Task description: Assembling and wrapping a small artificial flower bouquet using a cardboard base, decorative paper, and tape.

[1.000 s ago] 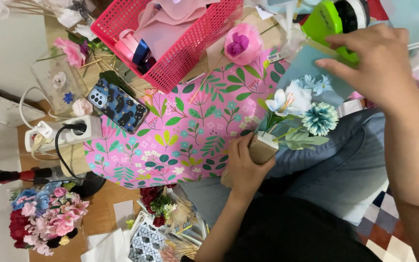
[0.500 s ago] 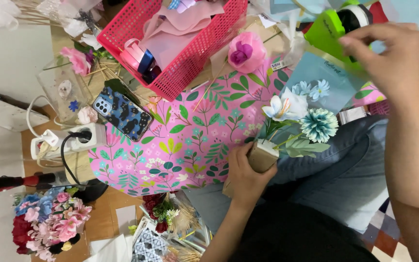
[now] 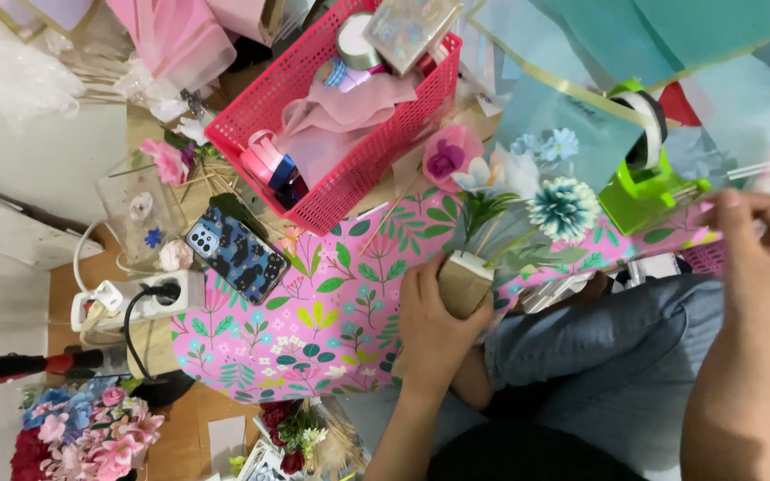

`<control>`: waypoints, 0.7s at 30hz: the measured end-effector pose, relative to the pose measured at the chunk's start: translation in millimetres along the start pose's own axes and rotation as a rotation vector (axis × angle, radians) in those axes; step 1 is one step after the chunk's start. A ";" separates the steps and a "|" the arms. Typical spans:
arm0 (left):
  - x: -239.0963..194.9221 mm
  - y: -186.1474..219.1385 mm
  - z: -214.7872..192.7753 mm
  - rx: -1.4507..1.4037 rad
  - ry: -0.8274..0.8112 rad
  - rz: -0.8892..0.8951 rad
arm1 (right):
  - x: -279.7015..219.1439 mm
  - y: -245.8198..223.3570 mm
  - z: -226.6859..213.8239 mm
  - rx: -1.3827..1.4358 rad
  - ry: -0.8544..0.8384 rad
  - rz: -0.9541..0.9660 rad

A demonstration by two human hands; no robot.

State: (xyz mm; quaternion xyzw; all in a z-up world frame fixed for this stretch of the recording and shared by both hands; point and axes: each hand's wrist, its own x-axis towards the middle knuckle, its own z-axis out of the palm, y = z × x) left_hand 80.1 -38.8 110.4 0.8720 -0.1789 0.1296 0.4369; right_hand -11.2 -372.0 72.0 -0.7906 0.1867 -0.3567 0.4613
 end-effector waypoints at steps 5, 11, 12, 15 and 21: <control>20.9 -10.3 3.4 0.048 -0.008 -0.022 | -51.6 -38.0 54.3 0.074 0.044 0.168; 29.5 -9.6 11.8 0.108 -0.047 -0.052 | -77.4 -37.2 94.0 0.217 -0.362 0.333; 30.6 -8.9 12.5 0.104 -0.045 -0.059 | -75.2 -37.4 93.3 0.185 -0.354 0.288; 31.2 -8.4 12.7 0.081 -0.033 -0.050 | -63.2 -42.6 89.1 0.140 -0.264 0.264; 32.3 -8.1 10.1 0.047 -0.032 -0.036 | -40.9 -48.7 94.2 0.188 -0.453 0.367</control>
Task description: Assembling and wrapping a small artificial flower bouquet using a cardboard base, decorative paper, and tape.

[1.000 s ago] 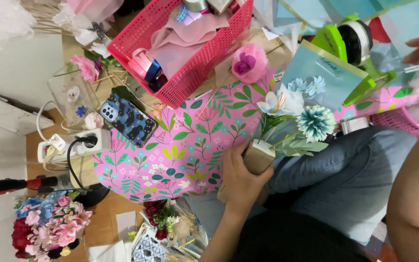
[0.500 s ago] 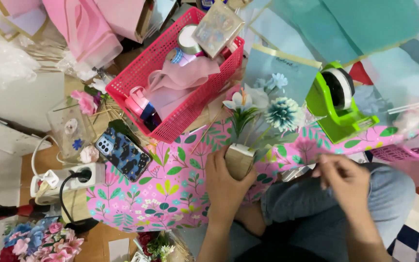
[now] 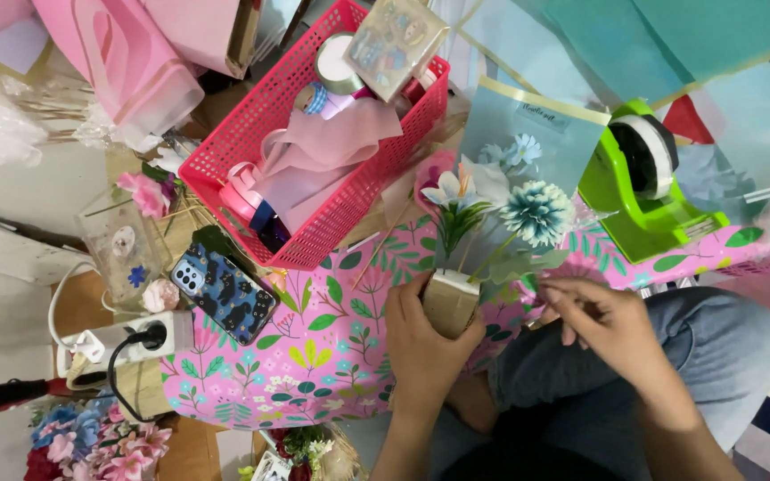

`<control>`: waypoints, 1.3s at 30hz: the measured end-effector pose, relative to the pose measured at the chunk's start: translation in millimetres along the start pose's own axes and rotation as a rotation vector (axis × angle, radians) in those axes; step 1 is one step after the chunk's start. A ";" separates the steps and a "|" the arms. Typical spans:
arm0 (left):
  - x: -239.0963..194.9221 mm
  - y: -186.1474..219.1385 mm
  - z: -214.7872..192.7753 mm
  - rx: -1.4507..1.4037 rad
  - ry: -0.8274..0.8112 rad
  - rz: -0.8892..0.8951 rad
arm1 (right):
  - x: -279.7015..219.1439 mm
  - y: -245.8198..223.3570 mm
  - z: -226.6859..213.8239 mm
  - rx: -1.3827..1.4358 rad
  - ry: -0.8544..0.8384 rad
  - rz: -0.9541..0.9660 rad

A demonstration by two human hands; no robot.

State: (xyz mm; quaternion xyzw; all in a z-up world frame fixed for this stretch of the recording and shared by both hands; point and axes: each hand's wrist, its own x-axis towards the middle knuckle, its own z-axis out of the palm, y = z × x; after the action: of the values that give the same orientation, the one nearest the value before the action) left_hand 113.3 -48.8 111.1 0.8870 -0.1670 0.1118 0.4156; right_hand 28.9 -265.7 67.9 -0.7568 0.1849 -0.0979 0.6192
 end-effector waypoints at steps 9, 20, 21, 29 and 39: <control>-5.0 -3.1 5.8 -0.098 0.064 0.015 | -12.9 15.6 75.4 0.096 -0.019 0.030; -20.9 10.0 10.5 -0.229 0.046 -0.010 | -25.9 23.3 79.6 0.190 0.139 0.043; -22.4 9.3 10.9 -0.268 0.013 -0.047 | -26.7 23.7 79.4 0.261 0.175 0.038; -25.7 5.2 6.0 -0.309 -0.080 -0.096 | -17.8 11.9 60.8 0.441 0.140 0.046; -15.8 16.9 -34.0 -0.274 -0.137 -0.208 | -5.5 -0.9 23.3 -0.164 0.157 -0.199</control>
State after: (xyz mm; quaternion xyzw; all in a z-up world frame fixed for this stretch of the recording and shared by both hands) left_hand 90.2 -29.4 138.9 0.8400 -0.1159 -0.0160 0.5297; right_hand 32.8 -242.4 64.3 -0.8094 0.1641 -0.2022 0.5264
